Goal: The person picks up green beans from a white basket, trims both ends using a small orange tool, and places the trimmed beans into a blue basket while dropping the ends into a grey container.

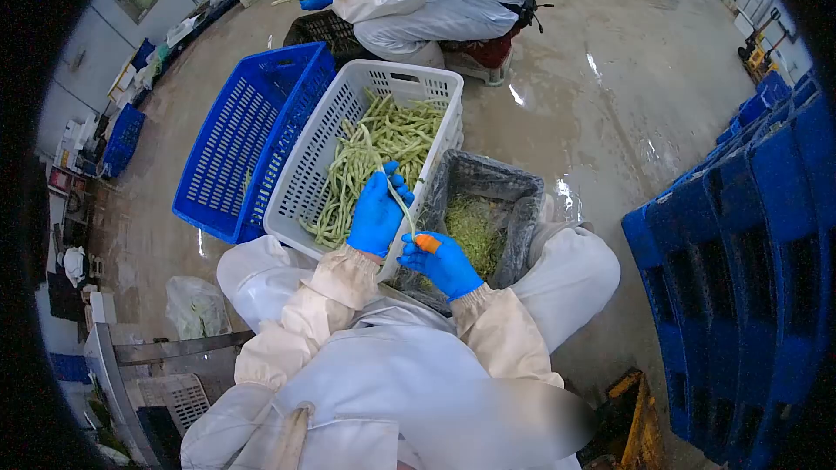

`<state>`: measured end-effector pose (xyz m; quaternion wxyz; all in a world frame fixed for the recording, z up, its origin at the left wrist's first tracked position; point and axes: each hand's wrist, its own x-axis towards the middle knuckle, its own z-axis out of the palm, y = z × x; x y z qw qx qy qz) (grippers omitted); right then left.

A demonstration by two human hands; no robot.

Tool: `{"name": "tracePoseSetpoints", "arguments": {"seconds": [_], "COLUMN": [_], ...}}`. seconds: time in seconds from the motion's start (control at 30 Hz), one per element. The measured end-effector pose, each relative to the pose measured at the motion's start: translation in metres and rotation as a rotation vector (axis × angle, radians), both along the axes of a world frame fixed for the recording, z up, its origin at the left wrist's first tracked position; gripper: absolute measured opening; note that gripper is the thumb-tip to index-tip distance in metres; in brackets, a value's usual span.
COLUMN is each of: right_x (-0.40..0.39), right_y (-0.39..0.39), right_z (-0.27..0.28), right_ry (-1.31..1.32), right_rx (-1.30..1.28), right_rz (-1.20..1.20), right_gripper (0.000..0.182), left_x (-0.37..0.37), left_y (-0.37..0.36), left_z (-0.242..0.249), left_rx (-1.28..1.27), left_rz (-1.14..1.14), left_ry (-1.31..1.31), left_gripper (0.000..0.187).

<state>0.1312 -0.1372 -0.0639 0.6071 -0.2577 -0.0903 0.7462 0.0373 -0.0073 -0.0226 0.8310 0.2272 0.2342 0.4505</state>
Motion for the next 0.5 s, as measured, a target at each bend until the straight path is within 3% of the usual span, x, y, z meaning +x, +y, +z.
{"name": "tracePoseSetpoints", "arguments": {"seconds": [0.2,0.3,0.33,0.37,0.4,0.43,0.5], "right_x": [-0.005,-0.006,-0.007,-0.008,-0.009,-0.011,-0.019], "right_y": [0.004,0.005,0.005,0.006,0.006,0.006,0.007], "right_z": [0.005,-0.006,-0.008,-0.011,-0.013,-0.023,-0.045], "right_ry": [0.050,-0.150,-0.151,-0.347,-0.543,-0.546,-1.146], "right_rx": [-0.025,-0.044,-0.048,-0.103,-0.158,-0.163,-0.015], "right_rz": [-0.109,-0.191,-0.185,-0.189,-0.192,-0.186,-0.107], "right_gripper": [0.020,0.017,0.017,0.016,0.016,0.016,0.015], "left_x": [-0.009,-0.012,-0.014,-0.016,-0.016,-0.016,-0.015], "left_y": [-0.002,-0.010,-0.010,-0.010,-0.009,-0.009,-0.009], "left_z": [-0.003,0.006,0.000,-0.006,-0.012,-0.010,-0.001], "left_rx": [-0.098,-0.177,-0.066,0.046,0.062,0.055,0.138], "left_rz": [0.043,0.060,0.002,-0.058,-0.033,-0.031,-0.133], "left_ry": [-0.082,0.146,0.308,0.470,0.458,0.456,0.512], "left_gripper": [0.035,0.033,0.032,0.032,0.029,0.029,0.029]}}
